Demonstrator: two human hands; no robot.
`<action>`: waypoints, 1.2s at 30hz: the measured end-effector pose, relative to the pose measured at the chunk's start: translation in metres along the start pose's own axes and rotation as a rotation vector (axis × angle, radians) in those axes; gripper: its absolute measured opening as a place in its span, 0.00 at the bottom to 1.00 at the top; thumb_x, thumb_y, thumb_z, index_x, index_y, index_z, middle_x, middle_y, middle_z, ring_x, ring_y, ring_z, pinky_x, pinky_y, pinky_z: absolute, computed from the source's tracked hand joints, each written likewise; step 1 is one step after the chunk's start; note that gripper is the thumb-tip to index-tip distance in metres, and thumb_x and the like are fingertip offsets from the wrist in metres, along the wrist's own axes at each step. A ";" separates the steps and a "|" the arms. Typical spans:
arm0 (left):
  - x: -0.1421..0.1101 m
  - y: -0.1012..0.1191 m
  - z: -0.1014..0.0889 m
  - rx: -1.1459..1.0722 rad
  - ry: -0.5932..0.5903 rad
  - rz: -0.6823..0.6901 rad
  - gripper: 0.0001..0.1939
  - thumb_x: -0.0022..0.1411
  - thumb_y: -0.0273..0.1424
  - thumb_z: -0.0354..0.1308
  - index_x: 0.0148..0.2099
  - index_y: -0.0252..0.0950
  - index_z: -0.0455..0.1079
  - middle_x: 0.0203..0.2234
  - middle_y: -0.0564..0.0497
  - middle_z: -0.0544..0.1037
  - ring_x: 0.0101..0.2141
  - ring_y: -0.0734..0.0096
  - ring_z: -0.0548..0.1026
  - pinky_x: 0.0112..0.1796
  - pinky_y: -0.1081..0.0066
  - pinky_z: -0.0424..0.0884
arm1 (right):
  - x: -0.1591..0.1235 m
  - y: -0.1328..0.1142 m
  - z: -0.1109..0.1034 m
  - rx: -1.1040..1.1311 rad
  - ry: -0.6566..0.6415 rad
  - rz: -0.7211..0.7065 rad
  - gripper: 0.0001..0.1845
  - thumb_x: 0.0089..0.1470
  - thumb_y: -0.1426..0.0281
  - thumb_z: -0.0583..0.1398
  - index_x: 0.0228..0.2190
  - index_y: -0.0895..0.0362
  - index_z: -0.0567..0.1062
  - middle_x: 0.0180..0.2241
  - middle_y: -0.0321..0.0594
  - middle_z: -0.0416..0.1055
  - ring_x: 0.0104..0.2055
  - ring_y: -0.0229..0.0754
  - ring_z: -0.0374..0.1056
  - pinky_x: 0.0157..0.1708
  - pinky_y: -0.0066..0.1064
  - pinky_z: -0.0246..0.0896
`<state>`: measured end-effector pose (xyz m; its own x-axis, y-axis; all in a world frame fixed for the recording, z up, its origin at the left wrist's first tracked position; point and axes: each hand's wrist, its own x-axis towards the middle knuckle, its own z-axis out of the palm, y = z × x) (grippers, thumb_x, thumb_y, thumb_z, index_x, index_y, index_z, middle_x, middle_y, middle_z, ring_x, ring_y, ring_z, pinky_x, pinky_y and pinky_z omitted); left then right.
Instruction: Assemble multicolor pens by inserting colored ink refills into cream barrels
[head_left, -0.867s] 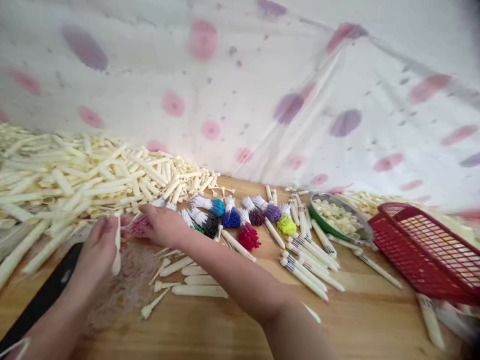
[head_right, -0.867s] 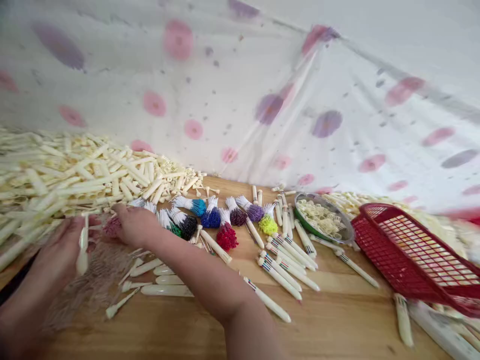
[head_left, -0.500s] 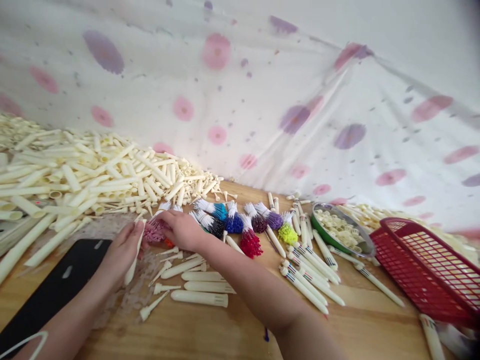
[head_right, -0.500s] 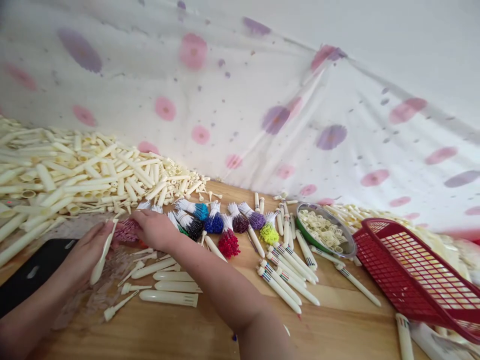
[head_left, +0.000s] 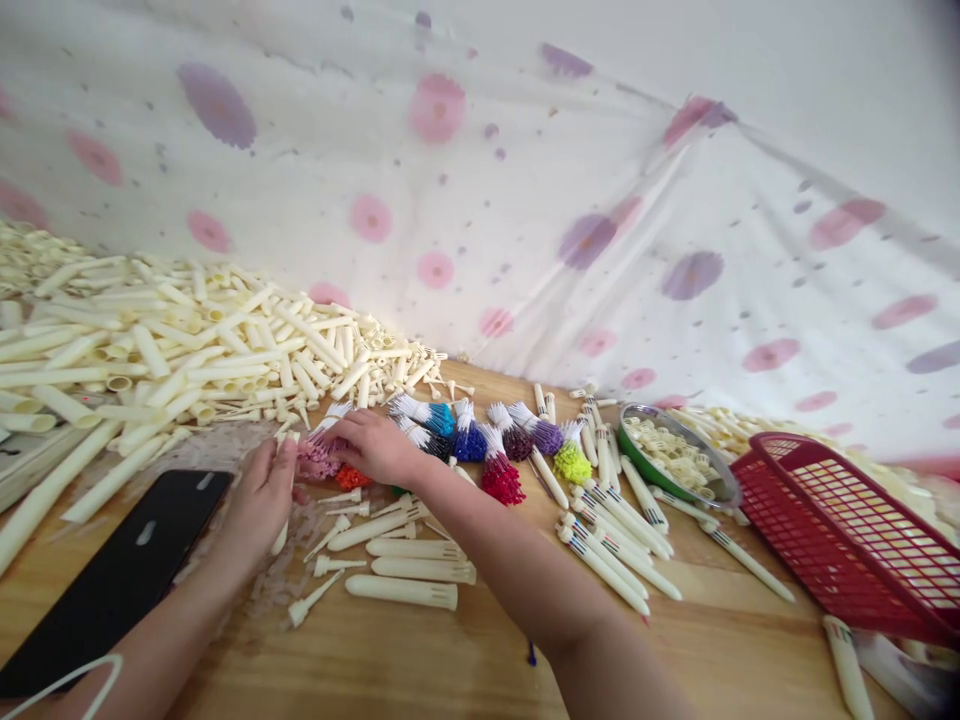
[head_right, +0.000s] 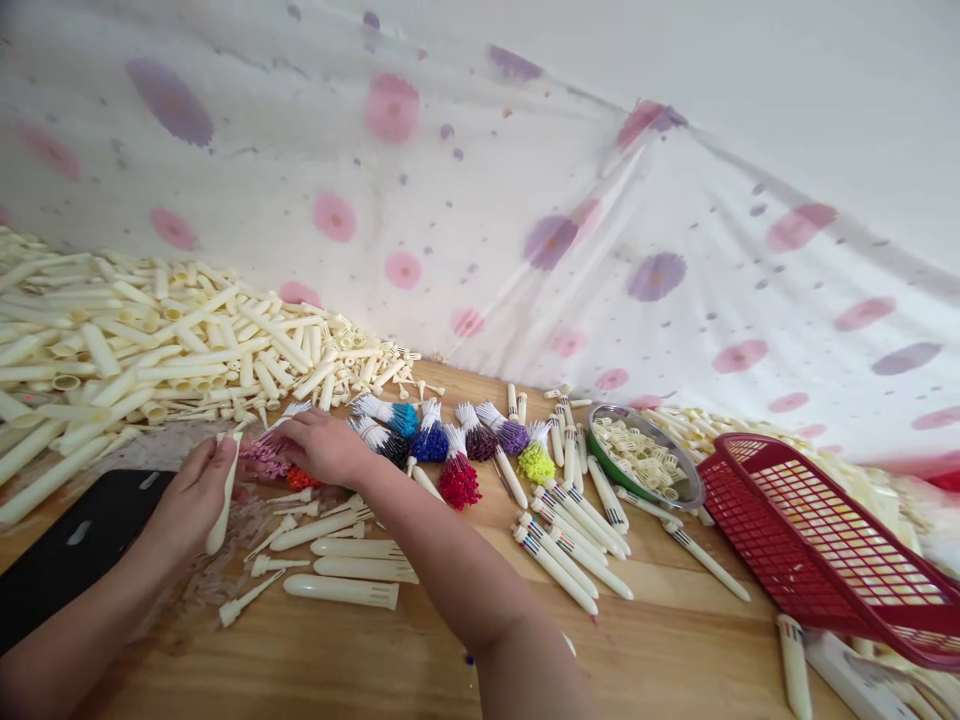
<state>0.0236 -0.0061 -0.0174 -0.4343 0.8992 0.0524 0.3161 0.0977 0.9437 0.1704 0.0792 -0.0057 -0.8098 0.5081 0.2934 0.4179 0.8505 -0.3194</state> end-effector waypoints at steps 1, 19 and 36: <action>0.000 0.000 0.001 -0.015 -0.017 -0.008 0.18 0.57 0.49 0.50 0.28 0.39 0.64 0.24 0.54 0.72 0.16 0.73 0.69 0.18 0.71 0.69 | -0.001 0.001 -0.001 0.002 -0.006 -0.004 0.08 0.55 0.74 0.59 0.39 0.59 0.70 0.37 0.43 0.69 0.43 0.43 0.63 0.44 0.32 0.58; -0.005 0.000 0.008 -0.298 -0.133 -0.195 0.21 0.48 0.53 0.56 0.31 0.40 0.68 0.27 0.49 0.76 0.33 0.56 0.77 0.19 0.68 0.74 | 0.007 0.024 -0.004 0.184 -0.067 -0.090 0.11 0.49 0.76 0.64 0.35 0.58 0.69 0.35 0.37 0.71 0.40 0.37 0.66 0.43 0.25 0.58; -0.006 0.003 0.008 -0.325 -0.195 -0.207 0.18 0.54 0.50 0.56 0.34 0.41 0.68 0.28 0.49 0.79 0.30 0.56 0.78 0.25 0.63 0.75 | -0.028 -0.018 -0.013 0.258 0.144 -0.143 0.08 0.57 0.76 0.55 0.31 0.58 0.74 0.36 0.41 0.74 0.39 0.37 0.69 0.41 0.26 0.63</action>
<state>0.0338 -0.0083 -0.0175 -0.2833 0.9416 -0.1820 -0.0561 0.1731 0.9833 0.1908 0.0514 0.0039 -0.7786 0.4158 0.4700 0.1715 0.8615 -0.4779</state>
